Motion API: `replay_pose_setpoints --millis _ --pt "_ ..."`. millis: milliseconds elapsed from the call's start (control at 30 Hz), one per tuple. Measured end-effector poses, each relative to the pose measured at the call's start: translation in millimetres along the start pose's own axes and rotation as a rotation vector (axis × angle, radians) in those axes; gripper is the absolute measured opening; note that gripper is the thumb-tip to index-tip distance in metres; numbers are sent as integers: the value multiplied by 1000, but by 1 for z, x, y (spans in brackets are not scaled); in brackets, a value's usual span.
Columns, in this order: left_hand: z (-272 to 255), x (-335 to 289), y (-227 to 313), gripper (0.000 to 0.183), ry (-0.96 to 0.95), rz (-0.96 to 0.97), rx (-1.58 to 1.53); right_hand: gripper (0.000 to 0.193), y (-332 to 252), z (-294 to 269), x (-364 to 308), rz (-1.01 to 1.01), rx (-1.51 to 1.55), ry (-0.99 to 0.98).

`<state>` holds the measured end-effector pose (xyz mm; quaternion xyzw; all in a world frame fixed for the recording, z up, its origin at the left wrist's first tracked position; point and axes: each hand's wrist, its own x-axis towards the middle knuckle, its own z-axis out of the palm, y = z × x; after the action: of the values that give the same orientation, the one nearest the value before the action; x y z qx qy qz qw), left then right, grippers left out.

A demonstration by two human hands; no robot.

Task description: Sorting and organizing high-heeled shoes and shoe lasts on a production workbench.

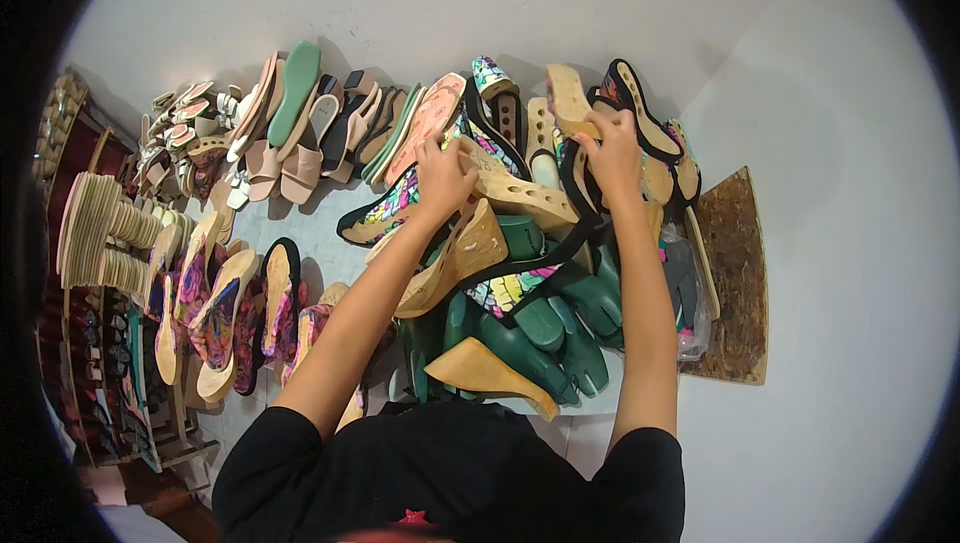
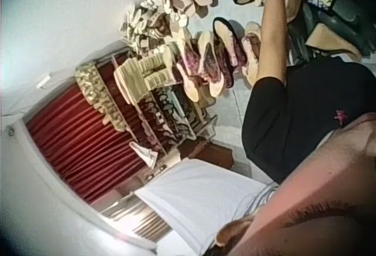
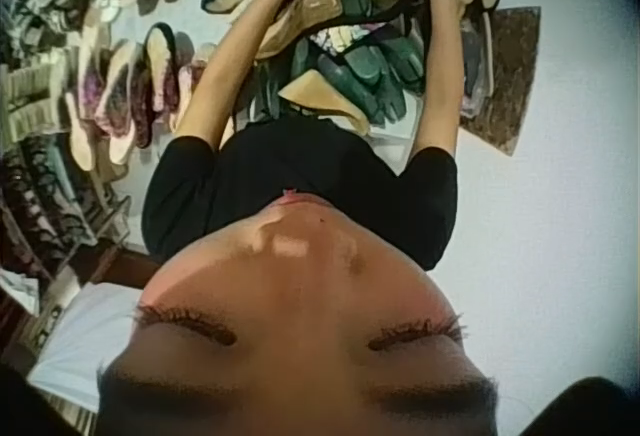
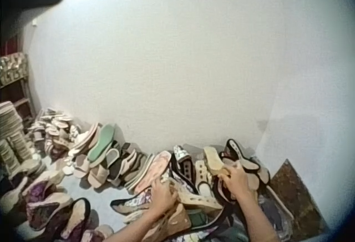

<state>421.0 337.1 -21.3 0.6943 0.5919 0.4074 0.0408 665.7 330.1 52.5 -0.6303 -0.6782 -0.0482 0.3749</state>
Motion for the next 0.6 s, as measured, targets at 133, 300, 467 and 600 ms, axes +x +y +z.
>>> replay_pose_setpoints --millis 133,300,467,600 --pt "23 31 4 22 73 308 138 28 4 -23 -6 47 -60 5" --pt "69 68 -6 29 -603 369 167 27 -4 -31 -10 28 -89 47" --pt "79 71 3 66 -879 259 716 28 0 -35 -17 124 -70 60" --pt "72 63 8 79 -882 197 798 30 4 -32 -21 86 -97 84"
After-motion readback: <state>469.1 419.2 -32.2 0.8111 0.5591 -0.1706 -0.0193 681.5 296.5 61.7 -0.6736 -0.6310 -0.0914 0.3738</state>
